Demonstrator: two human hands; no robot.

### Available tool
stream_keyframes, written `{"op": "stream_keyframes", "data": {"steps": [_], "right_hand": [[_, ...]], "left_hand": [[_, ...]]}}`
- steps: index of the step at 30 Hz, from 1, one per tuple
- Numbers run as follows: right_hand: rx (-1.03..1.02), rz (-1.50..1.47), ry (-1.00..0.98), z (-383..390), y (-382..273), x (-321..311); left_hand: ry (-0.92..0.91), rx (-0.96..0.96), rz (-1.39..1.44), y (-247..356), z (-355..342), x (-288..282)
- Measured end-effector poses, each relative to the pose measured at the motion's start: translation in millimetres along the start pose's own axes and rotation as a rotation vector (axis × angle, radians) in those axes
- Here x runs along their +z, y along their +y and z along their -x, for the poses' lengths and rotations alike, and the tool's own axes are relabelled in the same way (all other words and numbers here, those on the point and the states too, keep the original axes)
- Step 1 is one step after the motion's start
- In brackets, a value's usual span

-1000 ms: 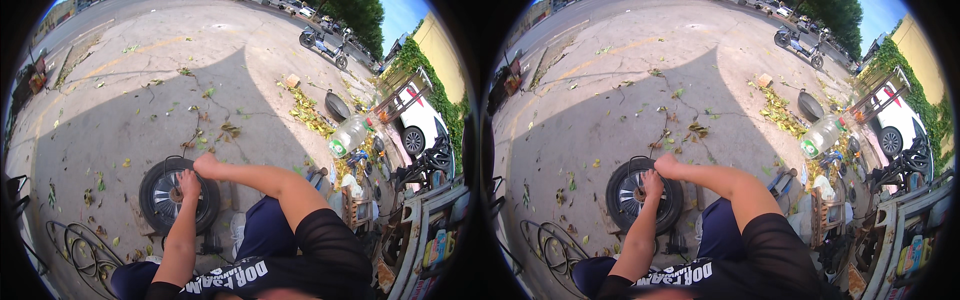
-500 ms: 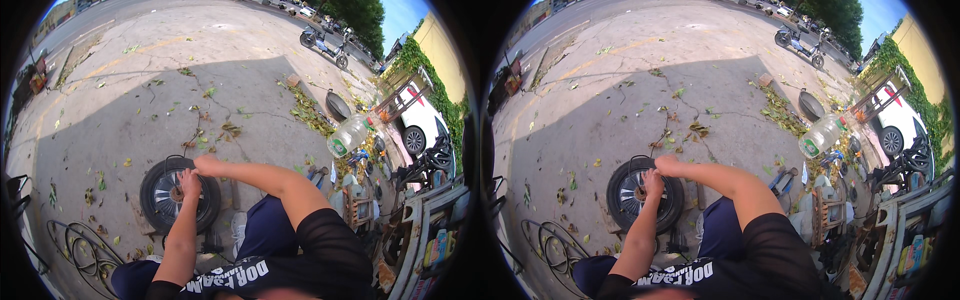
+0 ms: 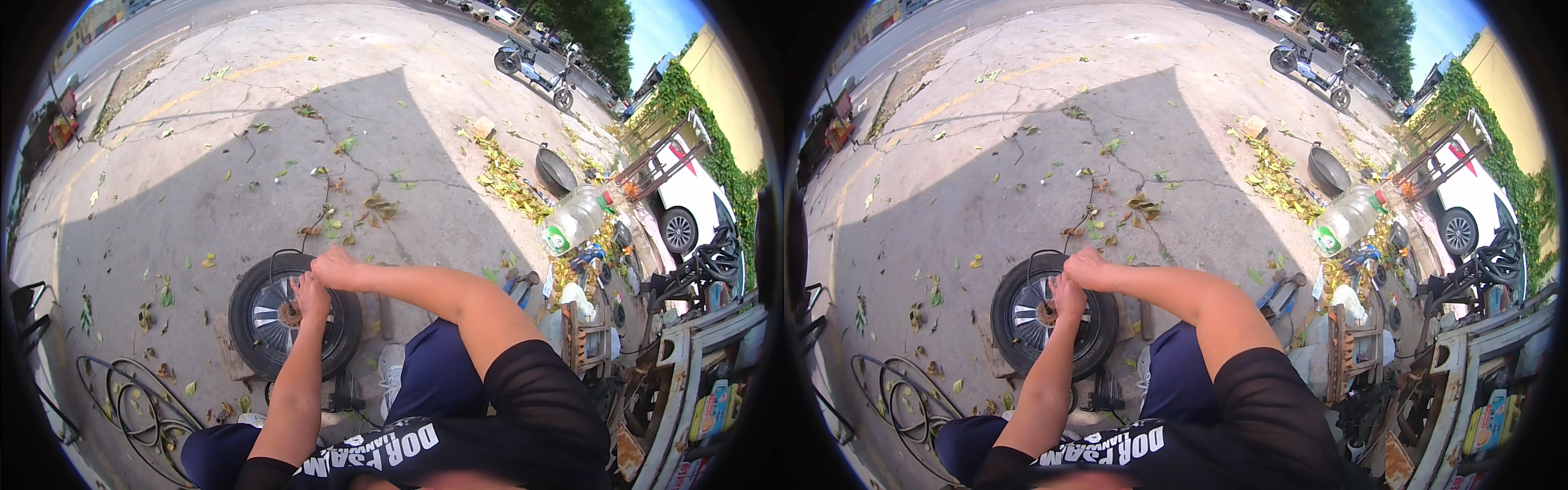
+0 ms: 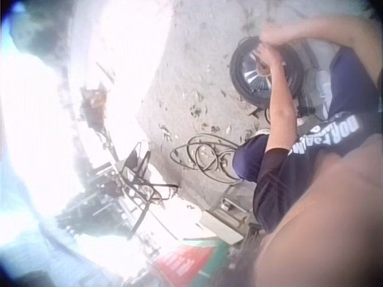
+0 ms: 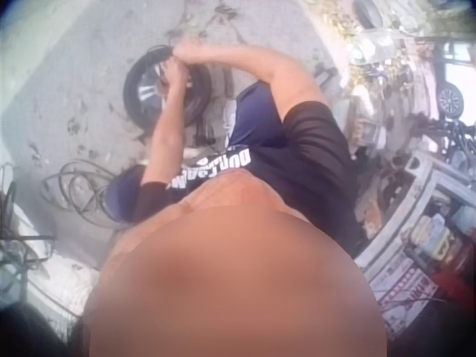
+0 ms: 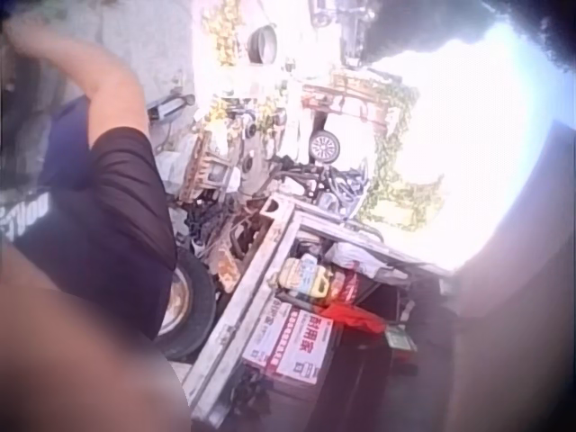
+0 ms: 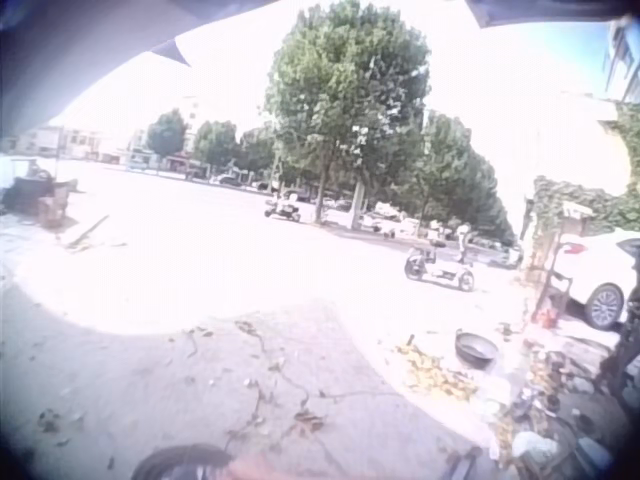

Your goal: The person sits on the ground and works on a small vehicle tire, repeatedly inserting and removing a thin wire or tool into the valve area. The person manipulates the wire with both hands, occasionally adjusting the tire's position on a wooden block.

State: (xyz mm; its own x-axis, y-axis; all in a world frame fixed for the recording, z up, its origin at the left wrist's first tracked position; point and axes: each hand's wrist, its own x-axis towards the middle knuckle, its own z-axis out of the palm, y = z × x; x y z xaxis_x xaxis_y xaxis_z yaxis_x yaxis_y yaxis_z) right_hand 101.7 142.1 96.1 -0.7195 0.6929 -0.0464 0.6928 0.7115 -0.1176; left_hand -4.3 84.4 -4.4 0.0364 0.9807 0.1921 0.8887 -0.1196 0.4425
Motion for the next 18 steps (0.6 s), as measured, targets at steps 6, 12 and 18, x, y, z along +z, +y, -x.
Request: {"op": "stream_keyframes", "data": {"steps": [6, 12, 18], "right_hand": [[0.319, -0.237, 0.048, -10, -4, 5], [0.766, -0.958, -0.152, -7, 29, 26], [0.145, 0.015, 0.001, 9, 3, -10]], "left_hand": [[-0.061, -0.026, -0.078, -3, -1, -7], [-0.051, 0.009, -0.08, 6, -1, -9], [-0.02, 0.005, -0.057, -4, 0, -7]]}}
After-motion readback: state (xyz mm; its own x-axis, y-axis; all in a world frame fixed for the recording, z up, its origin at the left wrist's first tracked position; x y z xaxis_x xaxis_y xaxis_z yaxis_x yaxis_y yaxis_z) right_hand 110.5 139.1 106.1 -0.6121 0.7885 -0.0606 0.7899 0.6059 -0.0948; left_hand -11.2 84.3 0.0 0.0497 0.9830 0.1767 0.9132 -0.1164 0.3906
